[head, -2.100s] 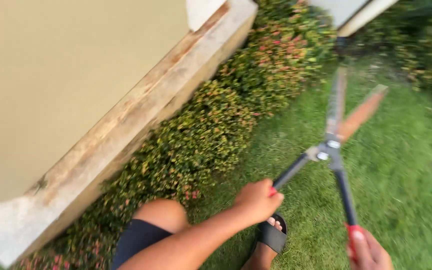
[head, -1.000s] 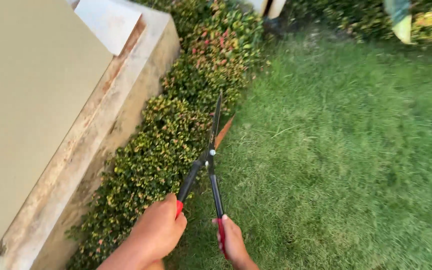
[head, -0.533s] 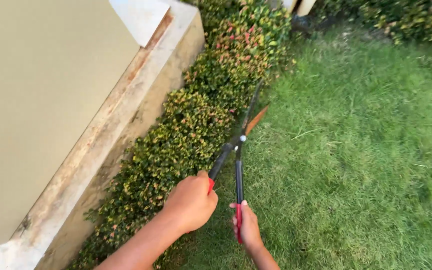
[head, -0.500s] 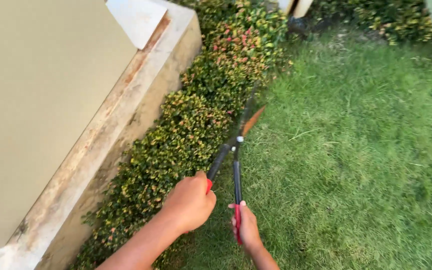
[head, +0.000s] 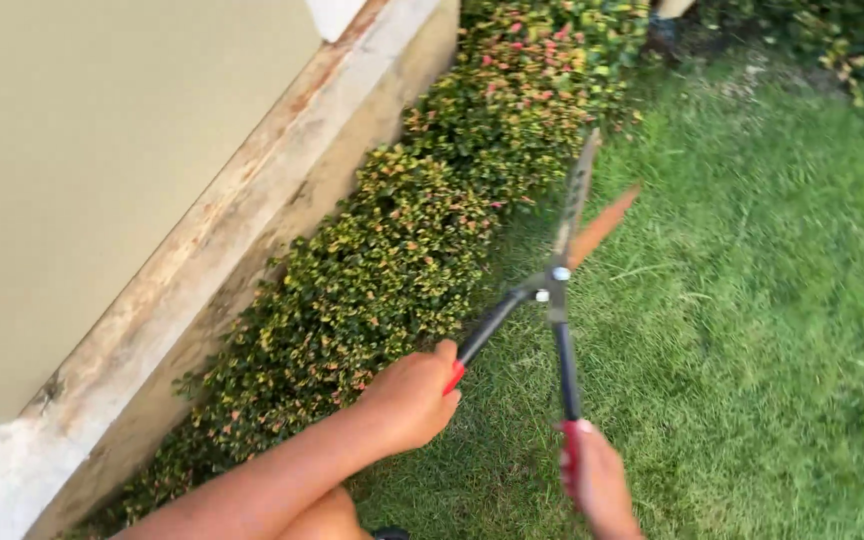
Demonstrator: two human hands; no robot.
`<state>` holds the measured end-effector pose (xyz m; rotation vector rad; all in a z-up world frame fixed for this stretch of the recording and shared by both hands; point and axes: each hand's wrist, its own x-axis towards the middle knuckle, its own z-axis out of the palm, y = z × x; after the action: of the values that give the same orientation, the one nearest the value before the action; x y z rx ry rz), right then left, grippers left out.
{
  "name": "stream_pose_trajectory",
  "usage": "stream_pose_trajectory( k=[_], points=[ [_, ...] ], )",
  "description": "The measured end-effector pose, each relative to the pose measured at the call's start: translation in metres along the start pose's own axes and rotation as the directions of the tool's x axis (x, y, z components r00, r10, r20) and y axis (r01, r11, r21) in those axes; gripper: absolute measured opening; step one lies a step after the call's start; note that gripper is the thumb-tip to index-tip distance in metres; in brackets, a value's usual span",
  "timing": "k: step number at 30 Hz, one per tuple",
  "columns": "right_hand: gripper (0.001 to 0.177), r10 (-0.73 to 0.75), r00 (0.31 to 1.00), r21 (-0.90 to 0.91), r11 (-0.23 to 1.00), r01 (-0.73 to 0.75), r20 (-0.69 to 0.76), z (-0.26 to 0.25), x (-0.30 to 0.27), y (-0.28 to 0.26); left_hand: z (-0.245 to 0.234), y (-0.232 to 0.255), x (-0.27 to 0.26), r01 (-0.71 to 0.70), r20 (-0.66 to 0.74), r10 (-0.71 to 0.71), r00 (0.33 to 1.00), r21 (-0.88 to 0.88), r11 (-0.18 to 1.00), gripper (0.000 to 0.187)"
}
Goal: Trimming a hedge/bush using large garden shears in a garden area.
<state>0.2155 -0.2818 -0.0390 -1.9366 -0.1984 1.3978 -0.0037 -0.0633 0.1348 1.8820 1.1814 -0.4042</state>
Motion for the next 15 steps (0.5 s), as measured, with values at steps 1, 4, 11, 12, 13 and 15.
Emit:
stream_pose_trajectory(
  k=[1,4,11,12,13,15],
  points=[
    [0.042,0.025,1.0,0.035,0.999,-0.026,0.017,-0.015,-0.001,-0.007,0.001,-0.002,0.005,-0.026,0.002,0.026,1.0,-0.043,0.999,0.03],
    [0.045,0.094,0.994,0.026,0.995,-0.096,0.055,-0.052,-0.009,-0.039,0.005,-0.005,0.018,-0.064,-0.015,0.063,0.998,-0.144,0.988,0.027],
    [0.058,0.17,0.977,-0.054,0.985,-0.164,0.127,-0.098,0.006,-0.041,0.015,0.007,-0.005,0.0,0.021,0.003,1.0,-0.157,0.988,0.03],
    [0.058,0.177,0.973,-0.076,0.983,-0.167,0.146,-0.093,0.004,-0.051,0.016,0.005,-0.011,0.023,0.013,-0.021,1.0,-0.173,0.985,0.03],
    [0.058,0.189,0.975,-0.109,0.978,-0.177,0.113,-0.09,-0.01,-0.054,0.018,0.004,-0.021,0.047,0.006,-0.046,0.999,-0.151,0.987,0.032],
    [0.058,0.231,0.969,-0.159,0.964,-0.215,0.086,-0.081,-0.05,-0.059,0.024,0.001,-0.048,0.096,0.022,-0.094,0.995,-0.142,0.985,0.033]
  ],
)
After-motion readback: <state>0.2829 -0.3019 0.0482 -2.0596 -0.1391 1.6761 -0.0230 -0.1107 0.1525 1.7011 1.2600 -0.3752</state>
